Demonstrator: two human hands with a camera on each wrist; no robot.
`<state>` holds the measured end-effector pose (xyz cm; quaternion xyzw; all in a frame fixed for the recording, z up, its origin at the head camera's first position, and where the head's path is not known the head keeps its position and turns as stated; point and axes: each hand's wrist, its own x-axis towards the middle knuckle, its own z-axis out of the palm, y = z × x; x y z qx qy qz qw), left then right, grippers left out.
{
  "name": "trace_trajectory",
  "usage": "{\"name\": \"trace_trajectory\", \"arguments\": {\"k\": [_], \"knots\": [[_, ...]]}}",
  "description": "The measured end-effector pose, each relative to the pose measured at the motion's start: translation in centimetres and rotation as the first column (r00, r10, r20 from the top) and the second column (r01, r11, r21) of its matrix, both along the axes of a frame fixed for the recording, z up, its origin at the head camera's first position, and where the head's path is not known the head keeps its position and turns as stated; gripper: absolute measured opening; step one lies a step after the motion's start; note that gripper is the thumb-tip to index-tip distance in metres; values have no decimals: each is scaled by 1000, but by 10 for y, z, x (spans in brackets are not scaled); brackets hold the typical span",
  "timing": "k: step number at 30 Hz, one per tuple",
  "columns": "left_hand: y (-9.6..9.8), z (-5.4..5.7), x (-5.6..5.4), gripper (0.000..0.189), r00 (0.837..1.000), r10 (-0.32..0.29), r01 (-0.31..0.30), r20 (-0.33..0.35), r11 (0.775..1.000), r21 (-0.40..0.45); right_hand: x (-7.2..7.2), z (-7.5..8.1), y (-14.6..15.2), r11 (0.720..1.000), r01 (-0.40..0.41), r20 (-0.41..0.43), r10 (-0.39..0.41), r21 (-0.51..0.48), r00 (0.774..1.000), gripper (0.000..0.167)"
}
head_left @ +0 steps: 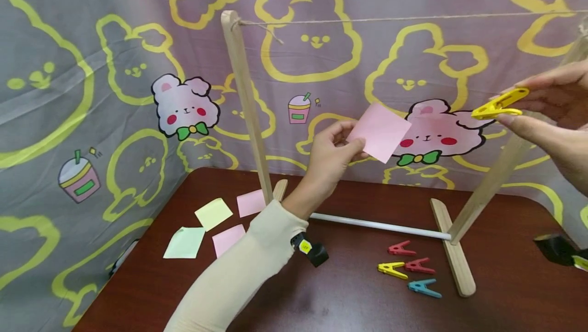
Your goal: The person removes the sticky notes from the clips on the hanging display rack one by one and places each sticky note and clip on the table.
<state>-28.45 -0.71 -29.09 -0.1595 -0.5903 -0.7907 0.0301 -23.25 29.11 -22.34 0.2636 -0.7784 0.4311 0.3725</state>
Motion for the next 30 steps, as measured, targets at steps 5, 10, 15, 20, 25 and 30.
{"name": "trace_trajectory", "arguments": {"k": [5,10,15,20,25,30], "knots": [[-22,-19,5,33,999,35,-35,9,999,-21,12,-16,-17,995,70,62,-75,68,995,55],[-44,-34,11,34,999,52,-51,13,997,-63,22,-33,-27,997,68,180,-73,38,981,58],[-61,-47,19,37,996,90,-86,27,988,-125,29,-53,-34,997,31,244,-47,68,969,62],[-77,-62,28,37,993,107,-97,45,979,-182,33,-78,-37,993,-4,289,-30,116,957,56],[-97,-78,36,39,990,111,-89,89,972,-218,36,-103,-41,986,-18,351,-42,166,935,51],[-119,-93,42,38,979,146,-107,143,961,-256,36,-126,-42,985,-40,426,-37,170,904,44]]}}
